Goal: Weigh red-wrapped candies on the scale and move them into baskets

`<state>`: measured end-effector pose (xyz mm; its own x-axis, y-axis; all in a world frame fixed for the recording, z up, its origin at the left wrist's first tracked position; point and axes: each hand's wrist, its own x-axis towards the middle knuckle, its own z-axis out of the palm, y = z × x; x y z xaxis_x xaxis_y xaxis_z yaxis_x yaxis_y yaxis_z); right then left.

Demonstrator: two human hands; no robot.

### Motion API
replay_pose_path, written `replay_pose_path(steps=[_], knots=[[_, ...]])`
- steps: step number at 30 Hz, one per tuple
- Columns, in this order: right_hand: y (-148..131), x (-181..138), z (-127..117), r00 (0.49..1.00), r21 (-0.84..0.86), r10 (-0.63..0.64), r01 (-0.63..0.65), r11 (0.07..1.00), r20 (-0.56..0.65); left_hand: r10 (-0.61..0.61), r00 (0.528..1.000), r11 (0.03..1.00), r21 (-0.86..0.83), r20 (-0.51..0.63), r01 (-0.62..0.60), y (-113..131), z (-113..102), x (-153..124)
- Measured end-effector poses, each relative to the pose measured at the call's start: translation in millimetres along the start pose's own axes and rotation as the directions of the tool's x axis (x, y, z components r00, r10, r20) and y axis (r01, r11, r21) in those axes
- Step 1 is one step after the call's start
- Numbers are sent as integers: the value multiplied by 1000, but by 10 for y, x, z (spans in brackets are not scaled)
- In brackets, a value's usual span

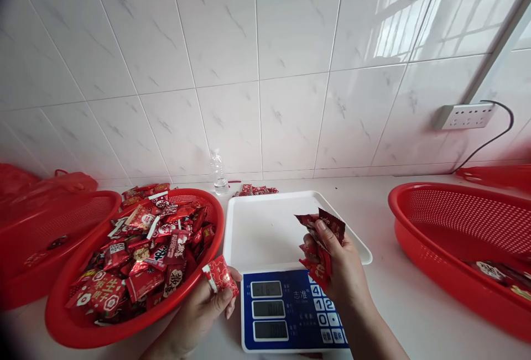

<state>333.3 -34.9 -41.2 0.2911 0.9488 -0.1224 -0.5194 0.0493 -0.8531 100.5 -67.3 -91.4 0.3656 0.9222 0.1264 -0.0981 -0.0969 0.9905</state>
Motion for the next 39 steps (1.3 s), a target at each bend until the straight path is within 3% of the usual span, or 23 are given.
replay_pose_path(steps=[13, 23, 28, 34, 39], knots=[[1, -20, -9, 999, -50, -42, 42, 998, 2, -16, 997, 998, 53, 71, 13, 128, 38, -53], [7, -4, -5, 998, -20, -52, 52, 998, 29, -11, 999, 999, 37, 44, 9, 102, 50, -53], [5, 5, 13, 993, 19, -93, 91, 996, 80, 44, 995, 999, 15, 91, -45, 1, 24, -66], [13, 12, 4, 994, 27, -64, 62, 998, 83, 124, 992, 991, 38, 18, -125, -88, -4, -84], [-10, -5, 19, 995, 31, -40, 37, 999, 86, 68, 997, 997, 46, -21, -67, -68, 13, -65]])
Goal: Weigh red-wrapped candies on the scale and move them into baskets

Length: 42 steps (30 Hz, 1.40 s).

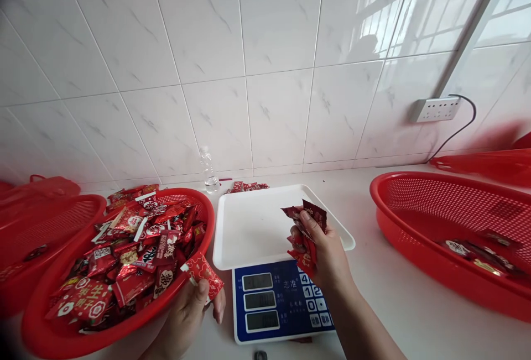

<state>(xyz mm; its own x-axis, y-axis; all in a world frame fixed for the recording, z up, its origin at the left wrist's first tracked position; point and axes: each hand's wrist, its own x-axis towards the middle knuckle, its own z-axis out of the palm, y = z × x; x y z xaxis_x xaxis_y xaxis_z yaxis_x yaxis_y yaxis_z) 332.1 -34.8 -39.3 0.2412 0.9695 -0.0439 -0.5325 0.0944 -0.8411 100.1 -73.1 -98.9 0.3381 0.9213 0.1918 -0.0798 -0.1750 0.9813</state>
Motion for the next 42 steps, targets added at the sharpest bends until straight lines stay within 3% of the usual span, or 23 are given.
replay_pose_path(steps=[9, 19, 34, 42], knots=[[-11, 0, 9, 1000, 12, -11, 11, 1000, -25, -47, 994, 997, 70, 98, 40, 187, 37, -12], [40, 25, -41, 998, -4, -55, 55, 998, 14, -75, 997, 996, 40, -4, 75, 191, 19, -31], [33, 25, -43, 999, -28, -38, 38, 999, 11, -48, 999, 996, 69, 8, 47, 208, 50, -60], [35, 21, -41, 997, 6, -35, 34, 999, 63, -89, 980, 991, 80, -178, 104, 133, 101, -13]])
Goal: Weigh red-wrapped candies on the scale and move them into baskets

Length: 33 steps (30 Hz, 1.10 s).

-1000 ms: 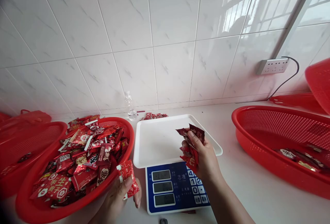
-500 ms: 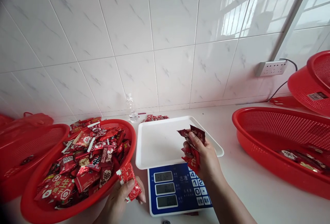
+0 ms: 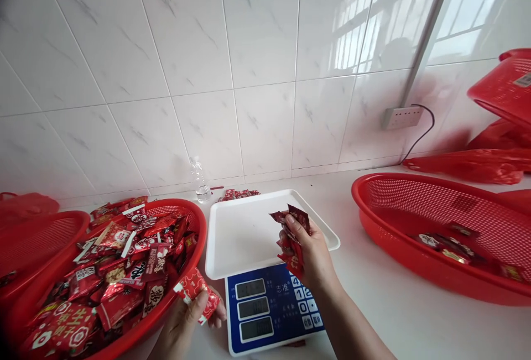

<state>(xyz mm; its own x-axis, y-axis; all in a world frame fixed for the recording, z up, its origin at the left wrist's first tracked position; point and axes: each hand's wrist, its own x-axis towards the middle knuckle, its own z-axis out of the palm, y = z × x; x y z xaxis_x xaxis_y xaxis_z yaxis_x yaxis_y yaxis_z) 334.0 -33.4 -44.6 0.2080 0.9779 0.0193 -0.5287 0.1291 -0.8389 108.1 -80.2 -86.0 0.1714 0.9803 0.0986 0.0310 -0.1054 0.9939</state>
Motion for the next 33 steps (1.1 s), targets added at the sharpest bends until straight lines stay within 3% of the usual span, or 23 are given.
replay_pose_path(steps=[4, 11, 23, 29, 31, 33], knots=[[-13, 1, 15, 1000, 7, 4, -4, 1000, 11, 2, 997, 1000, 31, -79, 1, -18, 18, 9], [-170, 4, 3, 994, 23, -105, 105, 994, -21, -40, 998, 999, -6, -49, 40, -9, 48, 20], [-884, -23, -193, 939, -117, -312, 297, 948, -146, -47, 996, 998, -32, -78, 45, -61, 53, 27], [-1310, -127, -314, 837, -282, -473, 400, 872, -275, -28, 998, 999, -44, -64, 25, -64, 51, 29], [-1440, -176, -352, 773, -366, -556, 444, 818, -305, -37, 998, 998, -54, -54, 34, -63, 52, 26], [-1553, -204, -401, 677, -481, -649, 466, 742, -346, -57, 997, 997, -54, -54, 54, -58, 55, 19]])
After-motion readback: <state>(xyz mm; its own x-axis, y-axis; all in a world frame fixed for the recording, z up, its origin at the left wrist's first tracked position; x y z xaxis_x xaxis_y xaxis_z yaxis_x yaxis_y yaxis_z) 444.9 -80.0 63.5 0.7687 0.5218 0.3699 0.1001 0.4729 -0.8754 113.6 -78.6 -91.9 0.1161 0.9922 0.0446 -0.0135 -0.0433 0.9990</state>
